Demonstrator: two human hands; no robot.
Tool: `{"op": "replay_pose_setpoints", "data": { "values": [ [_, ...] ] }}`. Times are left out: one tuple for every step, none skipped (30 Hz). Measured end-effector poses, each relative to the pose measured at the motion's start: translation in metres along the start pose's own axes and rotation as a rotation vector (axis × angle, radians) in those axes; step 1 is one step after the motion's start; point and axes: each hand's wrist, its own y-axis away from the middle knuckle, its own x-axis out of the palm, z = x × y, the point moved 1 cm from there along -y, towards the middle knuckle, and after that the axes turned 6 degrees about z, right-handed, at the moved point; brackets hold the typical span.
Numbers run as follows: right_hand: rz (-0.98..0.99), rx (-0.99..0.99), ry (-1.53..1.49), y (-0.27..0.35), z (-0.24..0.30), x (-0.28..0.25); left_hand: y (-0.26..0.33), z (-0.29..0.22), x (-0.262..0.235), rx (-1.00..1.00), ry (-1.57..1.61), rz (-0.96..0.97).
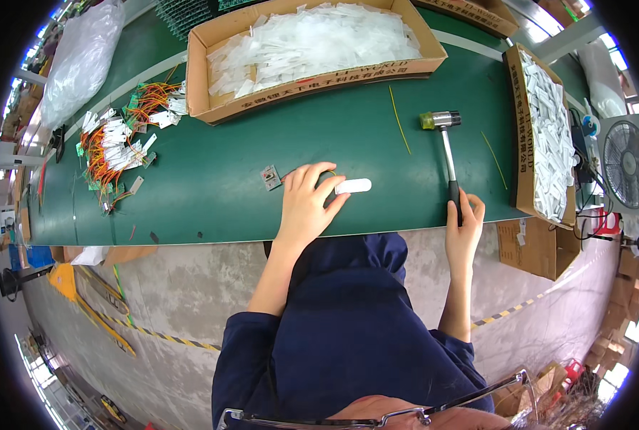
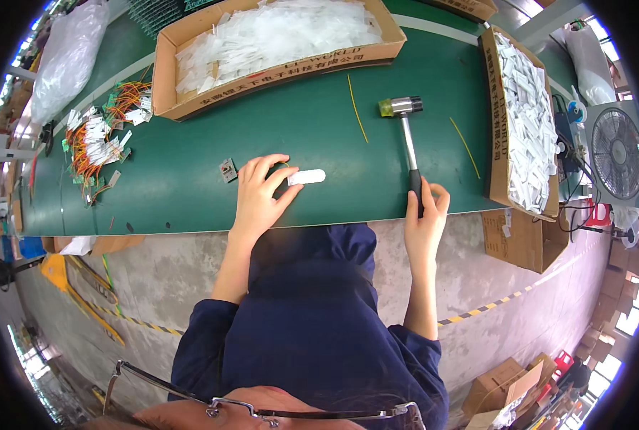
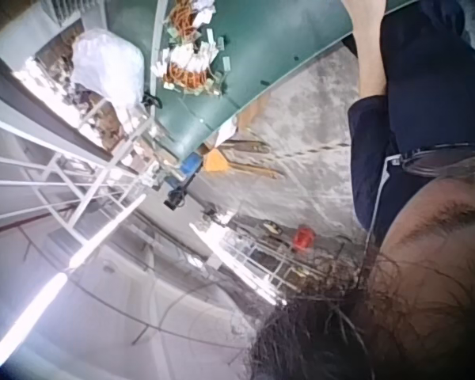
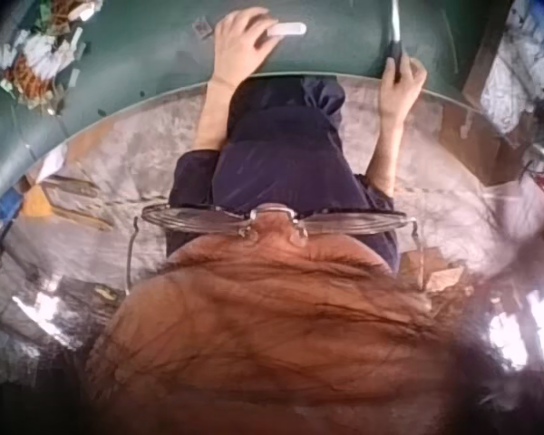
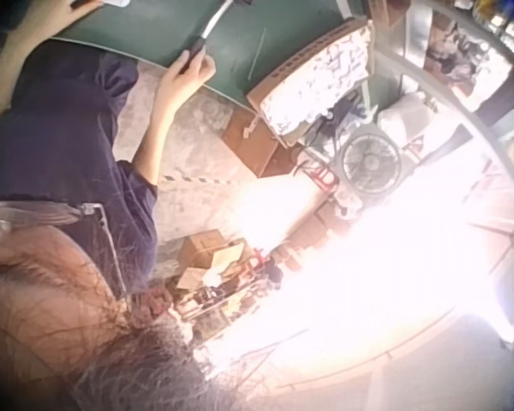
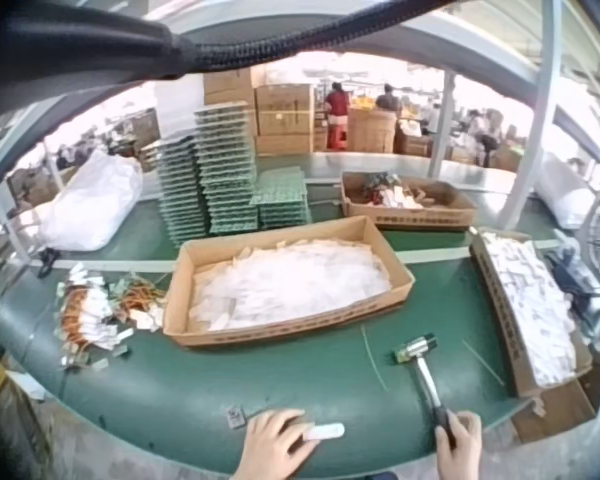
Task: Hammering white plastic covers onto circuit boards to assemble LED modules.
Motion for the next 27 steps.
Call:
{"op": "replay_pose_setpoints", "data": {
  "values": [
    [0.000, 0.006, 0.001, -0.001, 0.000, -0.001, 0.000, 0.000, 0.002, 0.001, 0.002, 0.006],
    [0.028, 0.061, -0.033, -0.002, 0.002, -0.003, -0.001, 0.000, 0.002, 0.023, 0.020, -0.003],
    [0.056, 0.116, -0.069, -0.003, 0.003, -0.005, -0.002, -0.002, 0.000, 0.046, 0.038, -0.013],
    [0.058, 0.120, -0.071, -0.002, 0.000, -0.003, -0.001, -0.003, -0.001, 0.045, 0.037, -0.009],
    [0.037, 0.053, 0.073, -0.001, -0.003, -0.001, -0.001, -0.004, -0.002, 0.064, 0.049, -0.012],
    [0.017, -0.016, 0.218, -0.001, -0.003, 0.000, 0.000, -0.005, -0.003, 0.082, 0.063, -0.017],
    [0.018, -0.016, 0.217, -0.001, -0.002, 0.001, 0.000, -0.006, -0.004, 0.080, 0.062, -0.016],
    [-0.029, -0.019, 0.237, 0.000, 0.003, 0.002, 0.000, -0.008, -0.004, 0.099, 0.060, -0.031],
    [-0.078, -0.019, 0.257, 0.000, 0.009, 0.003, 0.000, -0.008, -0.004, 0.120, 0.060, -0.043],
    [-0.078, -0.019, 0.255, -0.001, 0.018, 0.003, 0.000, -0.009, -0.005, 0.120, 0.058, -0.043],
    [-0.067, -0.164, 0.199, -0.003, 0.031, 0.004, 0.000, -0.009, -0.006, 0.139, 0.044, -0.044],
    [-0.054, -0.313, 0.142, -0.004, 0.044, 0.007, 0.001, -0.010, -0.008, 0.155, 0.029, -0.048],
    [0.047, -0.422, 0.021, -0.005, 0.053, 0.012, 0.001, -0.009, -0.007, 0.159, 0.029, -0.048],
    [0.155, -0.420, -0.073, -0.003, 0.066, 0.019, 0.002, -0.009, -0.006, 0.181, 0.039, -0.054],
    [0.212, -0.420, -0.181, -0.003, 0.075, 0.028, 0.003, -0.009, -0.007, 0.204, 0.048, -0.062],
    [0.345, -0.282, -0.335, -0.005, 0.083, 0.035, 0.004, -0.008, -0.007, 0.209, 0.046, -0.067],
    [0.478, -0.141, -0.488, -0.006, 0.089, 0.041, 0.006, -0.007, -0.006, 0.223, 0.051, -0.074],
    [0.467, -0.149, -0.484, -0.009, 0.091, 0.044, 0.004, -0.006, -0.006, 0.242, 0.060, -0.086],
    [0.513, -0.115, -0.502, -0.011, 0.090, 0.050, 0.003, -0.007, -0.007, 0.252, 0.060, -0.094],
    [0.559, -0.080, -0.521, -0.013, 0.090, 0.053, 0.003, -0.008, -0.009, 0.208, 0.126, -0.087],
    [0.548, -0.095, -0.517, -0.016, 0.093, 0.053, 0.002, -0.008, -0.012, 0.165, 0.188, -0.085],
    [0.482, -0.160, -0.510, -0.018, 0.097, 0.052, 0.004, -0.006, -0.013, 0.129, 0.240, -0.101],
    [0.414, -0.224, -0.503, -0.018, 0.099, 0.050, 0.004, -0.004, -0.014, 0.108, 0.272, -0.171],
    [0.414, -0.254, -0.498, -0.020, 0.101, 0.048, 0.005, -0.002, -0.014, 0.075, 0.305, -0.203],
    [0.401, -0.290, -0.478, -0.021, 0.100, 0.046, 0.006, 0.002, -0.012, 0.049, 0.346, -0.230],
    [0.402, -0.311, -0.474, -0.022, 0.100, 0.045, 0.007, 0.004, -0.011, 0.033, 0.353, -0.196],
    [0.398, -0.333, -0.466, -0.023, 0.100, 0.042, 0.007, 0.005, -0.009, 0.023, 0.364, -0.164]
  ]
}}
